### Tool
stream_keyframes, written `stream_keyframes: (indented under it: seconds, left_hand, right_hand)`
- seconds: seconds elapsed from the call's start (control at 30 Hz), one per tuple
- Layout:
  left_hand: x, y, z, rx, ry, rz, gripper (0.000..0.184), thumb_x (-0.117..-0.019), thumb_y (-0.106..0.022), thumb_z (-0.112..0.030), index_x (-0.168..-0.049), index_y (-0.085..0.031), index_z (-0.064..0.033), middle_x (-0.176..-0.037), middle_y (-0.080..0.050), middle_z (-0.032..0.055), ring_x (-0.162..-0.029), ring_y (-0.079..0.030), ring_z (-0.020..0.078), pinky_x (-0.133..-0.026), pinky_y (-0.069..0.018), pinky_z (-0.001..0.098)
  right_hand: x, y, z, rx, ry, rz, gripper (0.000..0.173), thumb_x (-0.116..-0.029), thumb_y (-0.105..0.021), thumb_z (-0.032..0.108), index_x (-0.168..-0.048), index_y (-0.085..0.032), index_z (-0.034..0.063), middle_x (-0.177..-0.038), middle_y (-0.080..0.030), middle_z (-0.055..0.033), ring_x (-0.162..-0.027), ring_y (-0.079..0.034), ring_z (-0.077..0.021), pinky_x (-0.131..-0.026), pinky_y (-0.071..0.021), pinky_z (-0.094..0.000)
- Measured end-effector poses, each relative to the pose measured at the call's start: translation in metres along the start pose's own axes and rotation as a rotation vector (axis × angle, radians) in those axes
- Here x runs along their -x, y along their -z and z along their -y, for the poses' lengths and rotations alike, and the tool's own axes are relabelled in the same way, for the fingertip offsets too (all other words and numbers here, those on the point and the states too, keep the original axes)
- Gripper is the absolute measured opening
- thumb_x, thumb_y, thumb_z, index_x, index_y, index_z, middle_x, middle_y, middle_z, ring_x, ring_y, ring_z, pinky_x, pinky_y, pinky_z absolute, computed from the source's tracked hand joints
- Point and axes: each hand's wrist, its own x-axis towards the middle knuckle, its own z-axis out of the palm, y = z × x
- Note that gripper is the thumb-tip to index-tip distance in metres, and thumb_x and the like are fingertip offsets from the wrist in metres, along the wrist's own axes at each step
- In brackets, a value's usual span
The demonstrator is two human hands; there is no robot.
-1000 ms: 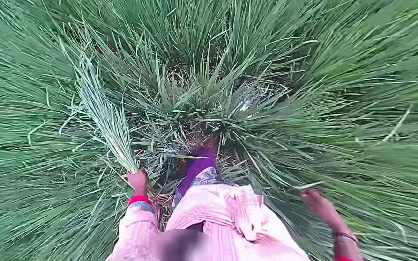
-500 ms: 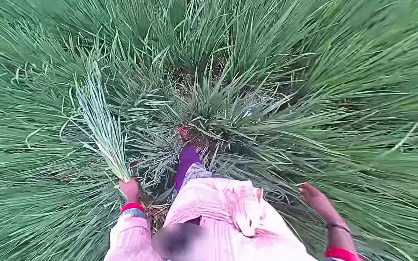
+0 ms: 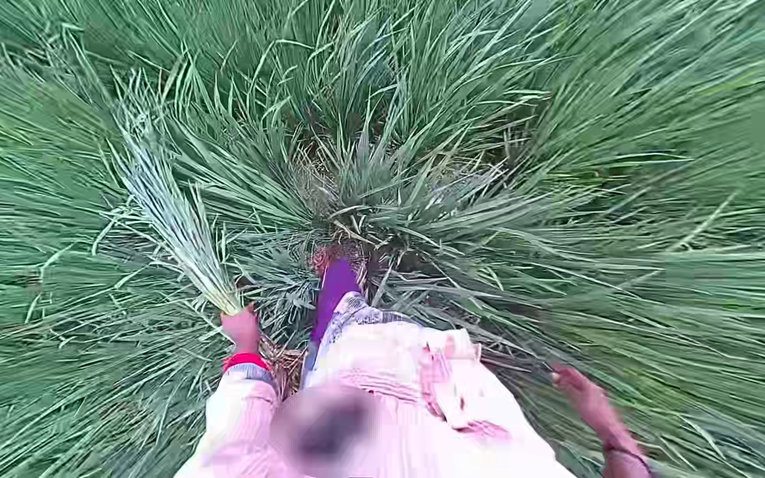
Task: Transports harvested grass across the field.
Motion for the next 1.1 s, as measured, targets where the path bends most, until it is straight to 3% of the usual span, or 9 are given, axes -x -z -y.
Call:
stream_keyframes:
  seconds: [0.13, 0.3, 0.43, 0.53, 0.67, 0.87, 1.0, 1.1]
  left_hand:
    - [0.004, 0.0, 0.013, -0.03, 0.016, 0.005, 0.065, -0.0965, -0.065, -0.007, -0.152, -0.033, 0.0064, -0.137, -0.055, 0.0323, -0.12, -0.06, 0.0405, -0.101, -0.0486, 0.0532]
    - [0.009, 0.0, 0.02, -0.09, 0.06, 0.002, 0.066, -0.0971, -0.066, -0.011, -0.152, -0.034, 0.007, -0.139, -0.054, 0.0319, -0.122, -0.059, 0.0409, -0.102, -0.0476, 0.0536]
    - [0.014, -0.003, 0.021, -0.12, 0.075, 0.02, 0.063, -0.0993, -0.064, -0.015, -0.151, -0.036, 0.0065, -0.138, -0.055, 0.0311, -0.125, -0.058, 0.0409, -0.104, -0.047, 0.0541]
    - [0.014, -0.005, 0.017, -0.11, 0.077, 0.028, 0.062, -0.0996, -0.063, -0.015, -0.151, -0.037, 0.0067, -0.138, -0.055, 0.0317, -0.125, -0.058, 0.0417, -0.105, -0.0461, 0.0551]
    - [0.005, -0.002, 0.012, -0.055, 0.073, 0.02, 0.064, -0.0983, -0.065, -0.013, -0.152, -0.035, 0.0054, -0.136, -0.056, 0.0306, -0.118, -0.062, 0.0391, -0.1, -0.0496, 0.052]
    - [0.006, 0.014, 0.017, -0.085, 0.071, 0.007, 0.065, -0.0972, -0.067, -0.013, -0.151, -0.036, 0.0054, -0.132, -0.059, 0.0307, -0.116, -0.062, 0.0399, -0.1, -0.0486, 0.0537]
    - [-0.002, 0.004, 0.026, -0.004, 0.065, 0.017, 0.063, -0.0966, -0.067, -0.012, -0.15, -0.038, 0.0059, -0.125, -0.062, 0.0297, -0.103, -0.066, 0.0369, -0.092, -0.0526, 0.0525]
    - [-0.006, -0.004, 0.029, 0.008, 0.106, 0.038, 0.064, -0.0972, -0.066, -0.012, -0.151, -0.036, 0.0054, -0.129, -0.06, 0.0299, -0.107, -0.065, 0.0374, -0.094, -0.0525, 0.0518]
  right_hand:
    - [0.003, -0.001, -0.002, 0.015, -0.036, 0.033, 0.038, -0.106, -0.051, 0.006, -0.141, -0.052, -0.0087, -0.137, -0.057, -0.0342, -0.128, -0.056, -0.0451, -0.11, -0.0404, -0.0573]
    - [0.005, -0.006, -0.007, 0.046, -0.085, 0.118, 0.038, -0.1063, -0.051, 0.006, -0.141, -0.052, -0.0087, -0.133, -0.06, -0.0338, -0.124, -0.059, -0.0443, -0.108, -0.0425, -0.0556]
    - [0.009, -0.001, 0.0, 0.076, -0.129, 0.115, 0.038, -0.1068, -0.051, 0.008, -0.141, -0.053, -0.0077, -0.135, -0.06, -0.032, -0.127, -0.057, -0.0433, -0.109, -0.0407, -0.0557]
    - [0.006, 0.002, -0.001, 0.072, -0.09, 0.086, 0.034, -0.1059, -0.051, 0.007, -0.136, -0.057, -0.0081, -0.13, -0.061, -0.0326, -0.122, -0.06, -0.0431, -0.106, -0.0424, -0.0565]
    - [-0.005, 0.003, 0.01, 0.106, -0.026, 0.089, 0.038, -0.1047, -0.054, 0.007, -0.14, -0.055, -0.0084, -0.133, -0.06, -0.0337, -0.126, -0.058, -0.0449, -0.109, -0.0406, -0.0579]
    - [-0.02, 0.005, 0.069, 0.146, 0.054, 0.131, 0.035, -0.108, -0.047, 0.009, -0.138, -0.056, -0.0067, -0.13, -0.062, -0.0306, -0.121, -0.061, -0.0412, -0.106, -0.0437, -0.0551]
    - [-0.031, 0.004, 0.058, 0.141, 0.142, 0.089, 0.033, -0.1053, -0.051, 0.006, -0.133, -0.059, -0.0085, -0.126, -0.064, -0.0317, -0.118, -0.063, -0.0414, -0.105, -0.0457, -0.0541]
    - [-0.025, 0.009, 0.044, 0.17, 0.029, 0.111, 0.036, -0.1064, -0.051, 0.009, -0.138, -0.056, -0.007, -0.131, -0.062, -0.0327, -0.124, -0.06, -0.0435, -0.108, -0.042, -0.057]
